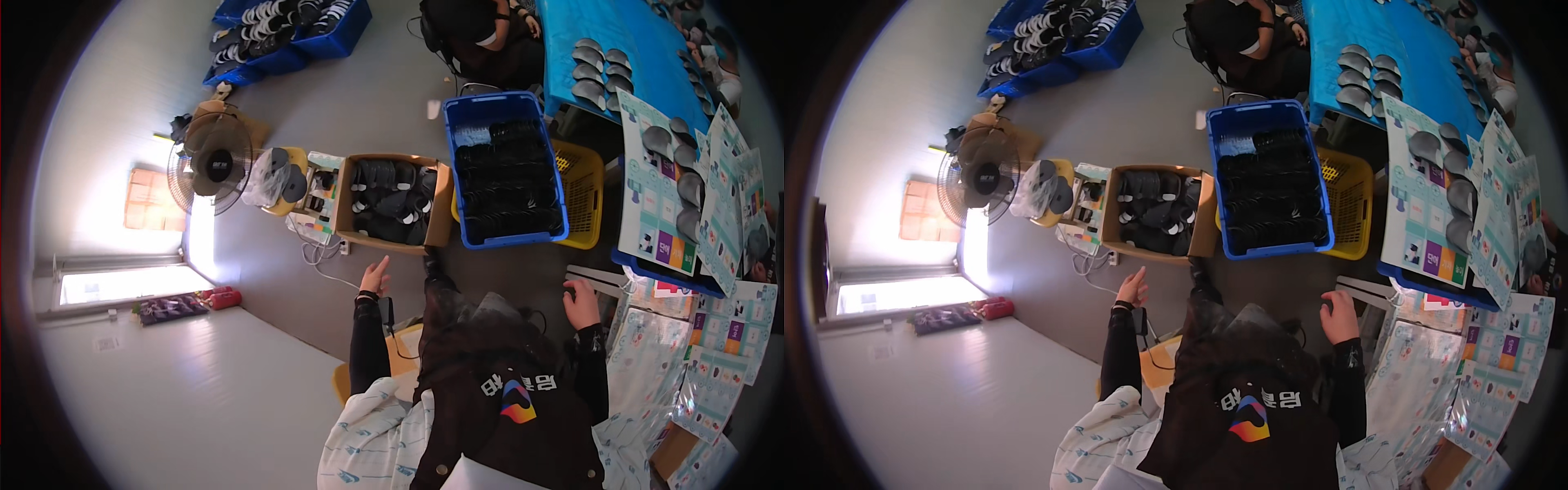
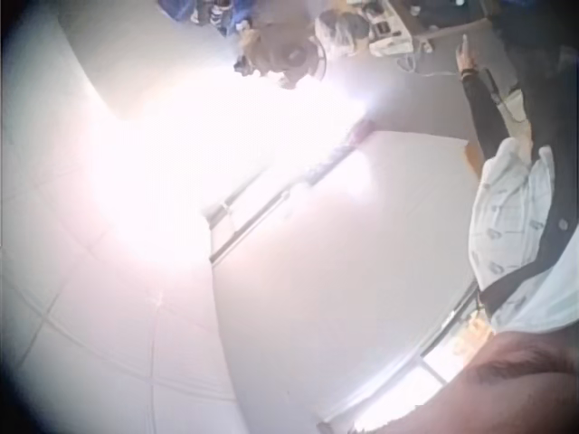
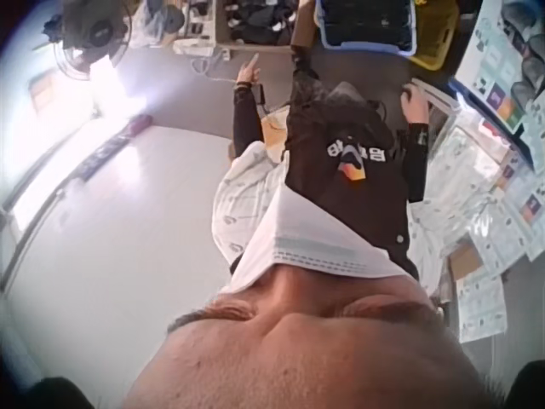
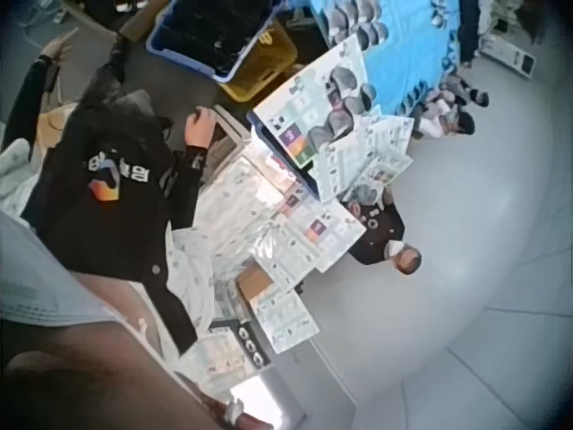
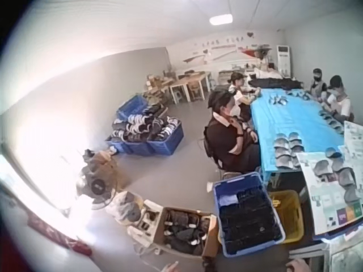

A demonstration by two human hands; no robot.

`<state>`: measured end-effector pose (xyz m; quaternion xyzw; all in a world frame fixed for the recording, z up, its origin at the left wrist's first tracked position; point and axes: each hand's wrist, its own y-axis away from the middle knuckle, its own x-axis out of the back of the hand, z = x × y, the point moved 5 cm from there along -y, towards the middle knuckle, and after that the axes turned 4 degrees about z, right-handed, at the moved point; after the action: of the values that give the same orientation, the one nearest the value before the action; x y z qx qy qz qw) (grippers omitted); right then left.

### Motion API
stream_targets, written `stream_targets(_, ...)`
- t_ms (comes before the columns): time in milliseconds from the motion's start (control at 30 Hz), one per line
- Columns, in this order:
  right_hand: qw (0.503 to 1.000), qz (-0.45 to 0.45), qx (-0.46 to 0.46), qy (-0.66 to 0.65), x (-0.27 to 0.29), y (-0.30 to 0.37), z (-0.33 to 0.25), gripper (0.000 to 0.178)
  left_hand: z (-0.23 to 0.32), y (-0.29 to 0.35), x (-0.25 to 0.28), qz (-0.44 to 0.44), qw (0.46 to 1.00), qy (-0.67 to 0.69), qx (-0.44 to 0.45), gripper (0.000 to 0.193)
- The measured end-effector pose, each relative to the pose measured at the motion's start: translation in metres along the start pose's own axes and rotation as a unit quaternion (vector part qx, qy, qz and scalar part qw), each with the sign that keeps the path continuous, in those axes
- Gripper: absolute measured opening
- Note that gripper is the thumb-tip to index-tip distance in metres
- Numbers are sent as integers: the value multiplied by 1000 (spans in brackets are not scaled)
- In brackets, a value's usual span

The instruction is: The person is applying adhesive or treatment to black shoe components using a small brush-like tool at a workstation in a shoe factory.

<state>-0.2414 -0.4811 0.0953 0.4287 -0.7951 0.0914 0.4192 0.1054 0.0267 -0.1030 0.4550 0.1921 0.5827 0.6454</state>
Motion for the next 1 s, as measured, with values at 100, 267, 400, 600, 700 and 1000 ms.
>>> stream_targets(100, 1000, -25, 4, 3, -57, -46, -63, 21, 47, -99, 17, 68, 970, -201, -121, 129)
stream_targets(267, 993, -122, -1, -9, -172, -109, -150, 28, 86, -183, 15, 61, 852, -513, -80, 140)
stream_targets(400, 991, -133, 4, 12, -284, -181, -187, 59, 145, -238, -8, 63, 797, -580, -155, 138)
stream_targets(600, 974, -151, 4, 168, -468, -309, -200, 92, 112, -335, -38, 75, 869, -472, -133, 128)
stream_targets(700, 962, -172, -10, 212, -543, -363, -202, 96, 56, -387, -58, 44, 983, -178, -29, 126)
stream_targets(1000, 932, -111, -14, 345, -671, -436, -156, 96, -80, -493, -124, 75, 984, 107, 122, 116)
